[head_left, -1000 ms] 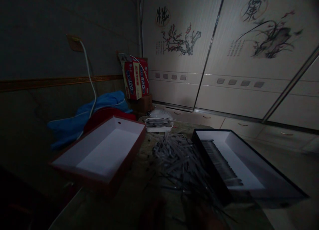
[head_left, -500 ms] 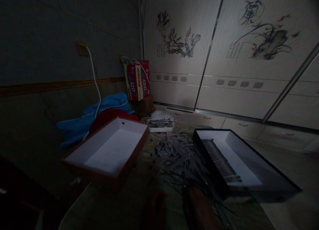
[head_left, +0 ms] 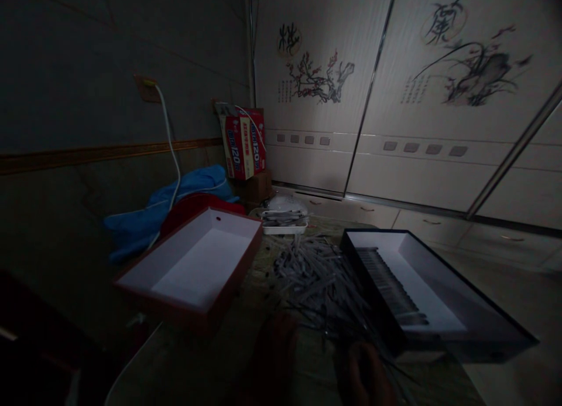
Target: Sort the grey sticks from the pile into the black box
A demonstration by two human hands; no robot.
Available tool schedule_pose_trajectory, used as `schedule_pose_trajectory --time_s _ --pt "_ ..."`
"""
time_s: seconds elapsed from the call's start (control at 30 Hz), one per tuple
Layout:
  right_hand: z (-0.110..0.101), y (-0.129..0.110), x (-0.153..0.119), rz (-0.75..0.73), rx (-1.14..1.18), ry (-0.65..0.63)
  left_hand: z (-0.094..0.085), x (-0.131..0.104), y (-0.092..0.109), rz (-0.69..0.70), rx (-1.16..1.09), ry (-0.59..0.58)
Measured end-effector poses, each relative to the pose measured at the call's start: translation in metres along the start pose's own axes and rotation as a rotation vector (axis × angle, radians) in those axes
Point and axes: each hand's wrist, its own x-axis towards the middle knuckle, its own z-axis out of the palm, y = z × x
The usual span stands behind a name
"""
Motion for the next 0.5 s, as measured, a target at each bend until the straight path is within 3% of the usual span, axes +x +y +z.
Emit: schedule_pose_trajectory --time_s 0.23,0.4,0.5 --pt "-0.001 0.001 0.004 0.020 0.080 0.004 0.002 0.021 0.017 0.091 0.187 -0.138" --pt "-0.001 0.002 0.005 0.049 0.108 -0.012 -0.006 0.034 0.016 0.121 0.180 -0.138" --pt "-0.003 -0.001 0.006 0.089 0.103 0.007 -0.008 0.039 0.007 0.087 0.206 -0.046"
